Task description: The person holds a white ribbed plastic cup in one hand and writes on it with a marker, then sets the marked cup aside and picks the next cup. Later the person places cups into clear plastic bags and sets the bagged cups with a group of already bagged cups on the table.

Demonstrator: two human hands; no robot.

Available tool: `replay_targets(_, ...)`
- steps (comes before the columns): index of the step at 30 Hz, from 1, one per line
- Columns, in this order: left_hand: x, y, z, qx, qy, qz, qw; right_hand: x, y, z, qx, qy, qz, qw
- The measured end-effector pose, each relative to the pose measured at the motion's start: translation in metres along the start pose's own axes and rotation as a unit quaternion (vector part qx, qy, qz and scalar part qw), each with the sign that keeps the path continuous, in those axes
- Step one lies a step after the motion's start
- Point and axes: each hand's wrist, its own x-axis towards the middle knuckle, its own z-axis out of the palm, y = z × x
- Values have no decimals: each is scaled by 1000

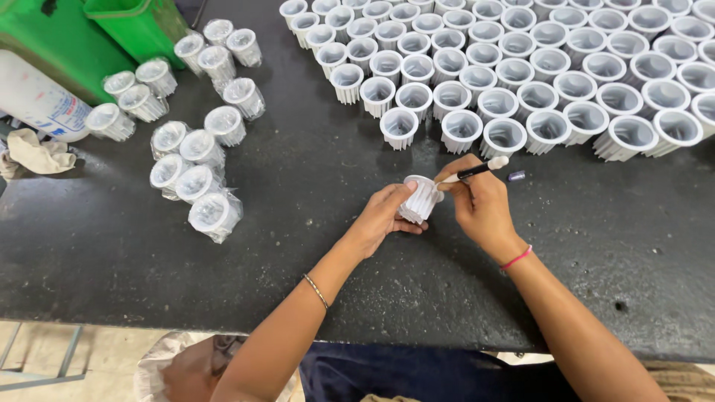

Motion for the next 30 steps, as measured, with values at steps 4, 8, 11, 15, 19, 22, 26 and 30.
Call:
replay_targets(4,3,1,0,0,0,2,1000,0,3,1,-6,-1,4,1000)
replay_targets(8,4,2,0,-2,2,0,1000,2,4,1,-12,3,-1,1000)
replay_targets(11,6,1,-1,2,3,0,1000,3,4,1,-17,7,-8,1000)
replay_targets(15,8,1,-1,4,6,-2,1000,3,5,2,-13,5,3,1000)
replay_targets(19,9,1,-1,4,5,1,1000,3,6,2,-21,6,-1,1000)
replay_targets(22,9,1,-2,6,4,5,1000,4,7,3,-21,5,-1,1000)
replay_targets(26,8,0,-2,8,6,2,1000,4,7,3,-19,4,9,1000)
replay_targets(30,8,1,-3,8,3,6,1000,4,7,3,-13,6,0,1000)
